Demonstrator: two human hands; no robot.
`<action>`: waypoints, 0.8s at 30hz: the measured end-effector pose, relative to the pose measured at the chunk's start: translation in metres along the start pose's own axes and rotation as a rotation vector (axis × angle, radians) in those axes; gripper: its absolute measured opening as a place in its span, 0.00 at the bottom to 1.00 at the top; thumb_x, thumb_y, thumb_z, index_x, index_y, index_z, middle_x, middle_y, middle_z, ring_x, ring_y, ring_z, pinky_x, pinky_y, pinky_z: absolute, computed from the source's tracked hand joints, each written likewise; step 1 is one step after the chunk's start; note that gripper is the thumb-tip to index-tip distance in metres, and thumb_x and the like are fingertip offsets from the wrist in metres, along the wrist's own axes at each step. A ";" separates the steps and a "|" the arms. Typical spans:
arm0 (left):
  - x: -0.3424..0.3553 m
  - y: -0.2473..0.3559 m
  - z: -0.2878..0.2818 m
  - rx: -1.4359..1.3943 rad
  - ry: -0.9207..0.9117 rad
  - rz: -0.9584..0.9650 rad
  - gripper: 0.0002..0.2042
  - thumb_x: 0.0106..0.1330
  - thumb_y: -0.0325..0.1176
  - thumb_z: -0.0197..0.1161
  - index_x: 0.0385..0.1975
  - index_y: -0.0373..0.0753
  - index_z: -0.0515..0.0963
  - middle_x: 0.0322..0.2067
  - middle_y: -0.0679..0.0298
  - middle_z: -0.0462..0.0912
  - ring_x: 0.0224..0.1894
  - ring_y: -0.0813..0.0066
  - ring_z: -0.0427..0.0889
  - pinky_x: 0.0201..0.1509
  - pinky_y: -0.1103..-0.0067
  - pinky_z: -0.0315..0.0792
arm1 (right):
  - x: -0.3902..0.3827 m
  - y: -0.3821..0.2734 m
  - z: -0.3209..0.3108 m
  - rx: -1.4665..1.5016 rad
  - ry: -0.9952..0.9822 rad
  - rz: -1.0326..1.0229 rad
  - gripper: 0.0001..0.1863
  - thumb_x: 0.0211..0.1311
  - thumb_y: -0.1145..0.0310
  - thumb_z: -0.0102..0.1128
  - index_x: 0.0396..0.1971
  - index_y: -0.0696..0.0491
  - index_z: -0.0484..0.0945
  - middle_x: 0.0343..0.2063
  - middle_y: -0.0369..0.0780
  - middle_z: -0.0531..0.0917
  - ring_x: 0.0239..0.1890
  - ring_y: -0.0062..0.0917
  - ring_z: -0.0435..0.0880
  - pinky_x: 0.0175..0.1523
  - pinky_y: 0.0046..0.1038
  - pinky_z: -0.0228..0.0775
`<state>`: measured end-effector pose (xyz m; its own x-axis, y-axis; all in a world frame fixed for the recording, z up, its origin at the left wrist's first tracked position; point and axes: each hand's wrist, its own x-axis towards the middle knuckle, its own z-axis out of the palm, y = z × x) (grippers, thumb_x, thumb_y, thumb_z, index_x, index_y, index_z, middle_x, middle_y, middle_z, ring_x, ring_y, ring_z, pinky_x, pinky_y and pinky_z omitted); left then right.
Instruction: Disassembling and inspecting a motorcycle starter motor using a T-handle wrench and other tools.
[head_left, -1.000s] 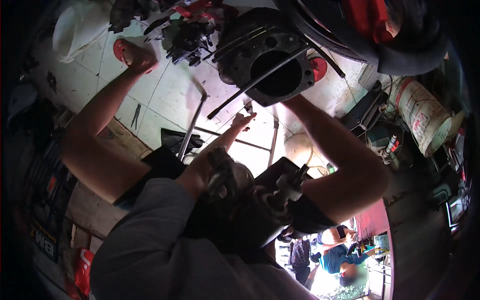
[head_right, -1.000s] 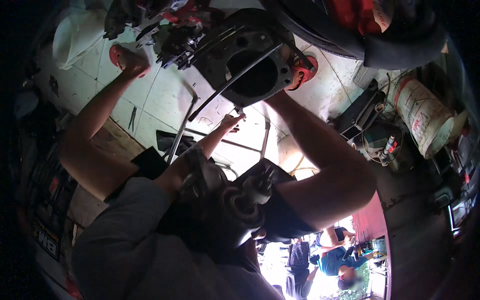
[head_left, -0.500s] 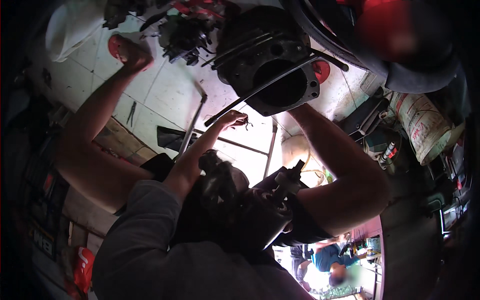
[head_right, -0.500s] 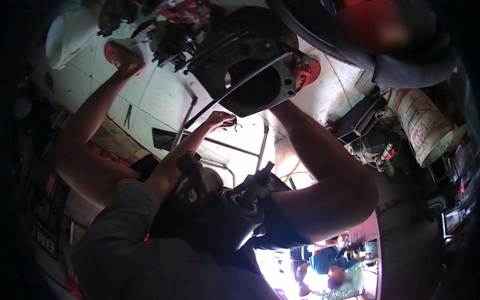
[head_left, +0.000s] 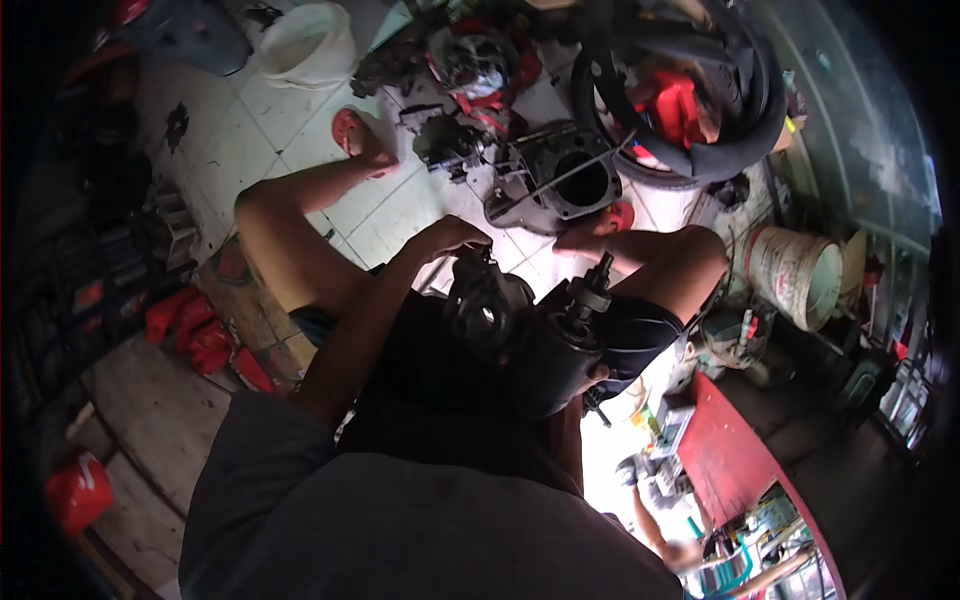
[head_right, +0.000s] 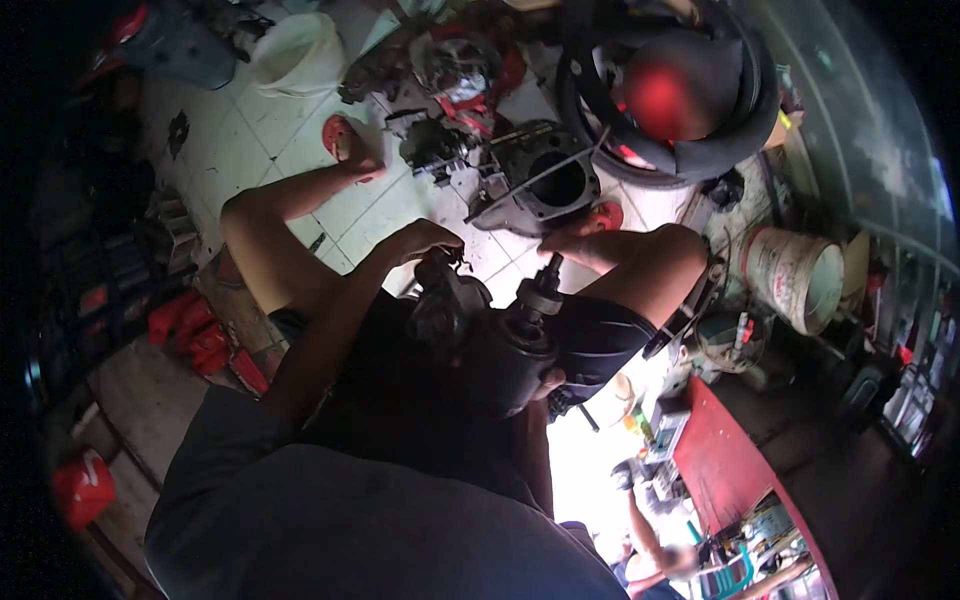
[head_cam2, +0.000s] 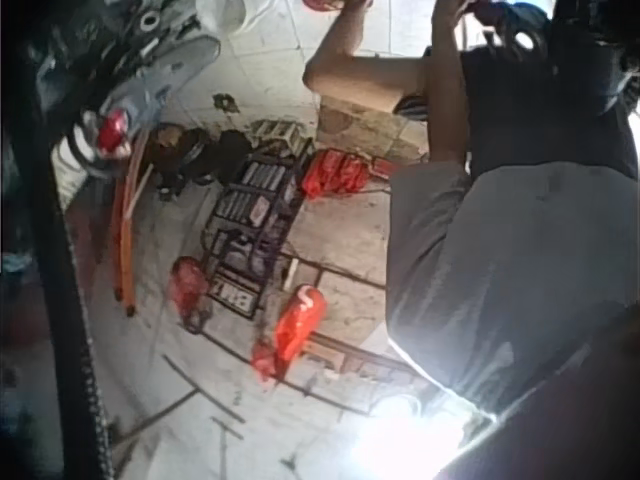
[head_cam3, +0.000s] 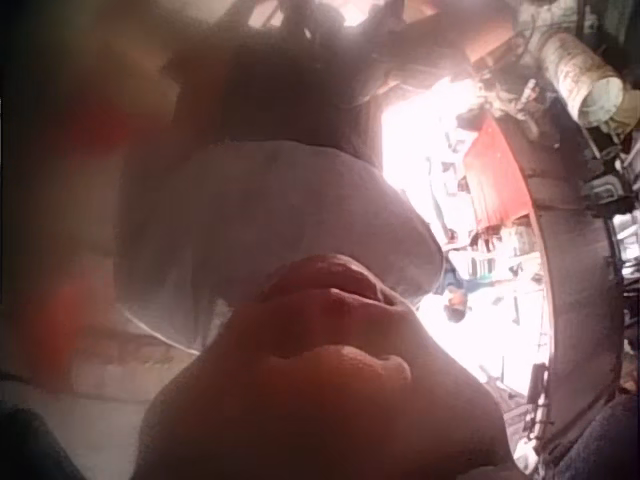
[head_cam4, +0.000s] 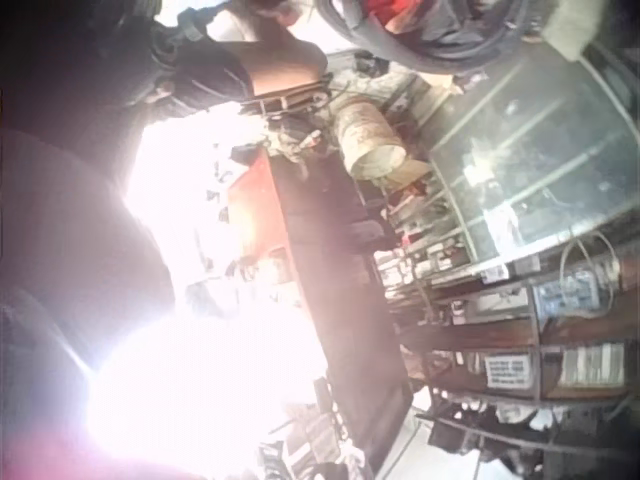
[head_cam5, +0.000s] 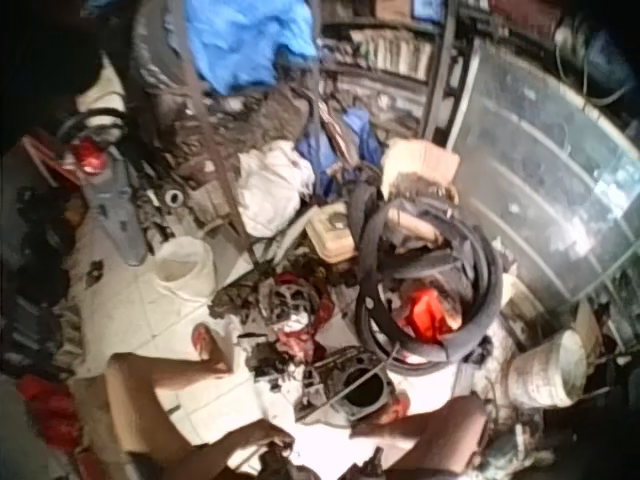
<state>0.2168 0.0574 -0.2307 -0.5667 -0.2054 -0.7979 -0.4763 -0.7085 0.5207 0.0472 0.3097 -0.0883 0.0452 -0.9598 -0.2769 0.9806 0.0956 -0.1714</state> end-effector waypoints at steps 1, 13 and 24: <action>-0.021 0.022 0.004 -0.079 0.039 -0.015 0.13 0.59 0.35 0.59 0.38 0.33 0.78 0.34 0.61 0.81 0.35 0.74 0.80 0.45 0.80 0.72 | 0.001 0.000 0.001 -0.035 -0.042 0.012 0.58 0.29 0.33 0.62 0.59 0.57 0.54 0.44 0.53 0.72 0.44 0.46 0.73 0.45 0.46 0.68; -0.120 0.107 0.000 -0.530 -0.438 0.660 0.18 0.61 0.29 0.56 0.51 0.35 0.66 0.43 0.59 0.75 0.47 0.67 0.76 0.53 0.76 0.72 | 0.009 -0.004 0.005 -0.250 -0.417 0.108 0.43 0.36 0.51 0.60 0.55 0.60 0.60 0.41 0.52 0.75 0.41 0.42 0.76 0.49 0.38 0.70; -0.122 0.122 0.004 -0.479 -0.382 0.731 0.17 0.65 0.34 0.48 0.50 0.30 0.67 0.44 0.50 0.76 0.43 0.62 0.79 0.50 0.75 0.73 | 0.017 -0.011 0.010 -0.350 -0.187 0.101 0.43 0.35 0.52 0.60 0.54 0.59 0.61 0.41 0.51 0.75 0.41 0.41 0.76 0.48 0.37 0.71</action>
<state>0.2254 -0.0017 -0.0687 -0.8369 -0.5326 -0.1264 0.3609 -0.7105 0.6041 0.0393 0.2896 -0.0819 0.2038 -0.9693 -0.1378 0.8465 0.2452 -0.4726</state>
